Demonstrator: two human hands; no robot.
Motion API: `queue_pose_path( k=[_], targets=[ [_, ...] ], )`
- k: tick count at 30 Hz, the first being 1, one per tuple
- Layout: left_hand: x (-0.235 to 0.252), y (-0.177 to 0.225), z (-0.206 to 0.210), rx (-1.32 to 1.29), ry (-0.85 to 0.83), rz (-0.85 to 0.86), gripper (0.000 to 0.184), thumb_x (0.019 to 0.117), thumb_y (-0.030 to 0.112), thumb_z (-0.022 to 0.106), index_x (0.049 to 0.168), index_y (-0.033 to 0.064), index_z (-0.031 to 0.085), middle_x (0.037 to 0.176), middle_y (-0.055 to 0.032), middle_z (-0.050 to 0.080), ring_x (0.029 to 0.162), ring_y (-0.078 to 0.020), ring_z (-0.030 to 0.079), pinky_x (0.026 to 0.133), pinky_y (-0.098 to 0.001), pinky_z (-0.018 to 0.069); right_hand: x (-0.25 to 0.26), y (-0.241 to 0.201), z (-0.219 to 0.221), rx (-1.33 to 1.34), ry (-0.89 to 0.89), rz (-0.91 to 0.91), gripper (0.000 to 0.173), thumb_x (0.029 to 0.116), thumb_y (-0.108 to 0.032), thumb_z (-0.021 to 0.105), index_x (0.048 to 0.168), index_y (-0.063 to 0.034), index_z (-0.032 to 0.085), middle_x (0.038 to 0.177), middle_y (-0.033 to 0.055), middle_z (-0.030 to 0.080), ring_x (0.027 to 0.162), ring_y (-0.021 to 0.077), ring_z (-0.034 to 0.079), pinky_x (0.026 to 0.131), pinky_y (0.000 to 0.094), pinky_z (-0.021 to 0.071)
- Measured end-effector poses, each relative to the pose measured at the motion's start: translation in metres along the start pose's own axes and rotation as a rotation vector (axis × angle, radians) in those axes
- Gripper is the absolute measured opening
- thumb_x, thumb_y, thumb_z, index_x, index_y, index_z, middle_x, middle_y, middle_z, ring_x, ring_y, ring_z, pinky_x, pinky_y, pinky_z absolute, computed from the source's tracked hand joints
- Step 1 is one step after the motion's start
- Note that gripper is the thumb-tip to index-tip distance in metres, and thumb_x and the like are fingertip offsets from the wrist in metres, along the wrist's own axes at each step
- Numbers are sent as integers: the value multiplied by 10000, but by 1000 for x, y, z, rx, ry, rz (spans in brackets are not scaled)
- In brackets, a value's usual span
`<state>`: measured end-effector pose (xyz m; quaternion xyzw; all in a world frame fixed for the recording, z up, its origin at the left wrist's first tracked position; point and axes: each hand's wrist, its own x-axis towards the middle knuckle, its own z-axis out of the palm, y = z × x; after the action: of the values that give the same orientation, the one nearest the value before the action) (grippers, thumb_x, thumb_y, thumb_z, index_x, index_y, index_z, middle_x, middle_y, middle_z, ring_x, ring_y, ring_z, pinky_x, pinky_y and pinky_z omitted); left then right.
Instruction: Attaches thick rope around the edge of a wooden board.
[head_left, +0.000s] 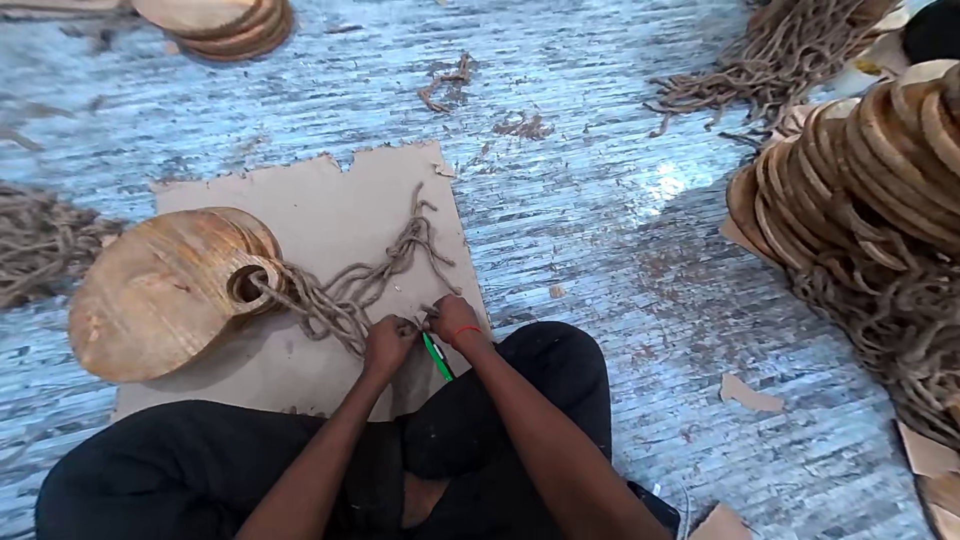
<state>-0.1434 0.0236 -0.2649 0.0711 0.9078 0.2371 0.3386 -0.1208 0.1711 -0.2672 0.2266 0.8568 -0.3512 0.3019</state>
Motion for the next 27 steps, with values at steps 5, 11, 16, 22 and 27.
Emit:
queue_pose_path(
  k=[5,11,16,22,27],
  targets=[
    [-2,-4,8,21,22,9,261,993,242,690,1116,19,745,1152,-187,702,1115,-347,663,1016,-537,498,-11,-3,2,-14,10,31,255,961,-241,727,1067,-9,721,1088,234,710,1045,400,690,875,597,549],
    [4,-5,1,34,62,12,286,984,247,697,1117,-4,729,1183,-196,685,1156,-348,642,1042,-523,482,-5,-2,-1,-44,95,56,253,961,-226,723,1083,-5,720,1137,237,705,1083,405,684,886,597,550],
    [-9,-21,-15,-174,33,136,272,1025,139,612,1234,-34,629,1118,-209,666,1000,-313,663,937,-477,533,-13,6,-14,65,138,2,365,1056,-312,590,1266,-21,656,1201,220,697,1141,384,671,983,579,519],
    [-2,-16,-49,-576,289,78,418,959,190,743,1305,-4,613,1185,-213,671,1034,-315,666,929,-514,538,-12,14,-28,336,320,-9,516,981,-352,731,1348,-11,604,1157,270,683,1069,443,657,927,637,514],
    [49,6,-72,-393,357,93,298,1022,170,635,1281,26,665,1117,-228,702,1018,-382,679,919,-583,525,-19,4,-29,125,367,32,348,1081,-362,544,1161,-60,697,1101,191,719,1055,356,695,915,572,530]
  ],
)
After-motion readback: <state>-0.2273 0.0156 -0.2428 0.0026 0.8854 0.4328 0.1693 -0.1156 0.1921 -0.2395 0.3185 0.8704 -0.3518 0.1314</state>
